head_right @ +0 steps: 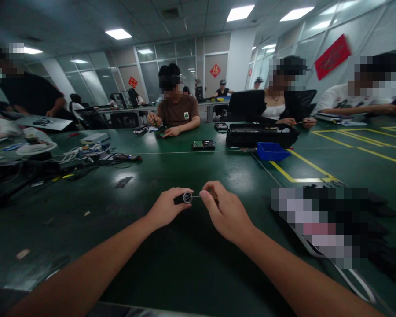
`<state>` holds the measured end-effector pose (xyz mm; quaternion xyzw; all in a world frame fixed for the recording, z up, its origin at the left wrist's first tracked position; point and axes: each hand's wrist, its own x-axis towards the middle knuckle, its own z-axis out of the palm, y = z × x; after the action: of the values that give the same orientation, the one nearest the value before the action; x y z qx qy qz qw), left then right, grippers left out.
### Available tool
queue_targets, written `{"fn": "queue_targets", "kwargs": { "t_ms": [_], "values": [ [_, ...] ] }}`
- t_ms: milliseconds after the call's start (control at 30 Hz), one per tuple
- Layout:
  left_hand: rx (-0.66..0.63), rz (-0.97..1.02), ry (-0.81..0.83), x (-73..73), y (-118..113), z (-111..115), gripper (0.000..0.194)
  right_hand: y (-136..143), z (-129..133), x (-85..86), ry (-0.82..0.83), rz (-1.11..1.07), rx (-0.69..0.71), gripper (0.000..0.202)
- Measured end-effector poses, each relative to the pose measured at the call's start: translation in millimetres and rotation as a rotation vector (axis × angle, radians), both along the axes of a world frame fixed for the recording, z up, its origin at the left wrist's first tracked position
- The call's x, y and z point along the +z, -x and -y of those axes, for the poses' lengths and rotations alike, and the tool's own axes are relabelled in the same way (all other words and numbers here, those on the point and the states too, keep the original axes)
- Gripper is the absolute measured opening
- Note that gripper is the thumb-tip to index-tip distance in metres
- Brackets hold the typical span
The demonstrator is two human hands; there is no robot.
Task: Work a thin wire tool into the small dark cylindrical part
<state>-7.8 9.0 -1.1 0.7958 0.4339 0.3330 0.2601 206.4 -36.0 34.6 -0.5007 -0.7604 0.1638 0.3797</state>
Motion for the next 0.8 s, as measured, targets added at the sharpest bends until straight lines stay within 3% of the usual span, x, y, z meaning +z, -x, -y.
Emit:
{"fn": "queue_targets", "kwargs": {
  "t_ms": [133, 300, 467, 633, 800],
  "values": [
    [0.001, 0.001, 0.0, -1.1, 0, 0, 0.035, 0, 0, 0.7, -0.019, -0.007, -0.027, 0.027],
    [0.029, -0.008, 0.005, -0.7, 1, -1, 0.036, 2, -1, -2.0, -0.016, -0.209, -0.068, 0.02],
    [0.012, -0.011, -0.012, 3.8, 0, 1, 0.036, 3, -10, -8.3, 0.11, -0.516, -0.07, 0.029],
    [-0.01, -0.025, -0.049, 6.8, 0, 2, 0.034, -3, -27, -16.7, 0.375, -0.948, -0.038, 0.028],
    [0.013, -0.04, -0.022, 8.5, 0, 3, 0.035, -5, -28, -19.3, 0.204, -0.849, -0.083, 0.028]
  ]
}}
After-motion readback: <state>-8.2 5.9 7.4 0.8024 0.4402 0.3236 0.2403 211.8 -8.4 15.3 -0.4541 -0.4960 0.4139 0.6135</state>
